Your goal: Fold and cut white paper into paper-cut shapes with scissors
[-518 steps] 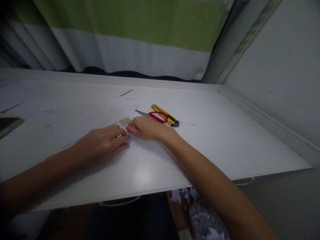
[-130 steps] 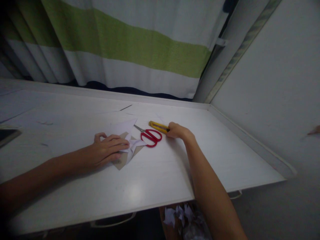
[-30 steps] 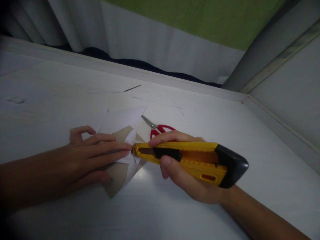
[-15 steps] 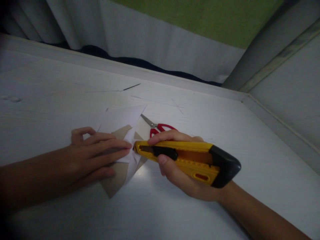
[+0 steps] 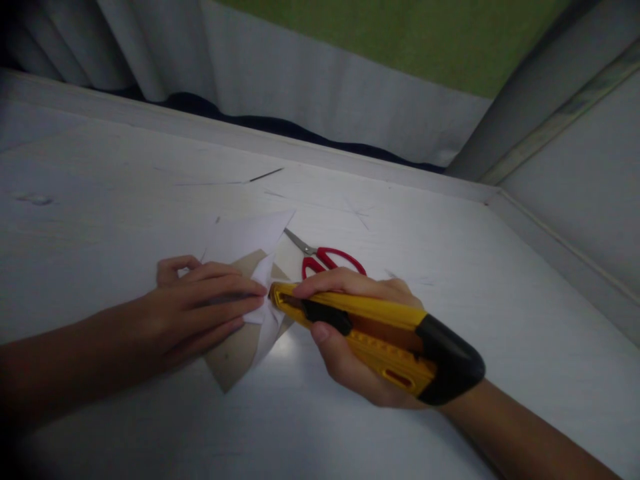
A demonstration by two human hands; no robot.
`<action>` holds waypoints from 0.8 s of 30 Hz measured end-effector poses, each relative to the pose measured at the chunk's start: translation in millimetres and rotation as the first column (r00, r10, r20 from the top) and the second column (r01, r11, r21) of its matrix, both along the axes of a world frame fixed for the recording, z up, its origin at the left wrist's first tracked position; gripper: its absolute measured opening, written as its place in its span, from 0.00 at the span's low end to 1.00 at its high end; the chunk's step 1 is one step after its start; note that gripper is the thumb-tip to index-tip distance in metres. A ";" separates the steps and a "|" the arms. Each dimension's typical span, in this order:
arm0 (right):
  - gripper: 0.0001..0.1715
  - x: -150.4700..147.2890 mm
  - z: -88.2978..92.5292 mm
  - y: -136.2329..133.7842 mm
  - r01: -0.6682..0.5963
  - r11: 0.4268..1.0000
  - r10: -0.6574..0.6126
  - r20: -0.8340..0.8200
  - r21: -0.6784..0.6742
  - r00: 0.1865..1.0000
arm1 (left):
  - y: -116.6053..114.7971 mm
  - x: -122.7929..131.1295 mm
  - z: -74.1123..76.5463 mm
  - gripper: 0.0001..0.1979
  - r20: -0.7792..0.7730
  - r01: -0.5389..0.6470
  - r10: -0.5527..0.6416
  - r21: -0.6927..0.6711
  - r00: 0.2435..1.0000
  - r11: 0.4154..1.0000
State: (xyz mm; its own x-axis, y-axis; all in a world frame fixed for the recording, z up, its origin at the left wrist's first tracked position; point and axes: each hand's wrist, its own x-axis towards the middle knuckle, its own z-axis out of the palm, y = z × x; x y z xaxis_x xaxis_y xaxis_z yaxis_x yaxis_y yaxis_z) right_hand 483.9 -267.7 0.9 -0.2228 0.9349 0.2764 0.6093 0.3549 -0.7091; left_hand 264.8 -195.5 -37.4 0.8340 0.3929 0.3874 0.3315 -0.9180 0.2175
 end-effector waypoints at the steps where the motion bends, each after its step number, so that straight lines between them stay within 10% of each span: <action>1: 0.13 -1.2 0.4 0.0 0.006 1.000 -0.006 0.003 0.013 1.000 | 0.2 -0.6 0.9 0.13 0.006 -0.001 0.001 0.015 1.000 1.000; 24: 0.06 -19.5 15.6 9.7 0.016 0.999 -0.016 -0.020 -0.028 1.000 | 6.3 -15.3 4.2 0.15 -0.146 0.096 -0.079 0.118 0.986 0.988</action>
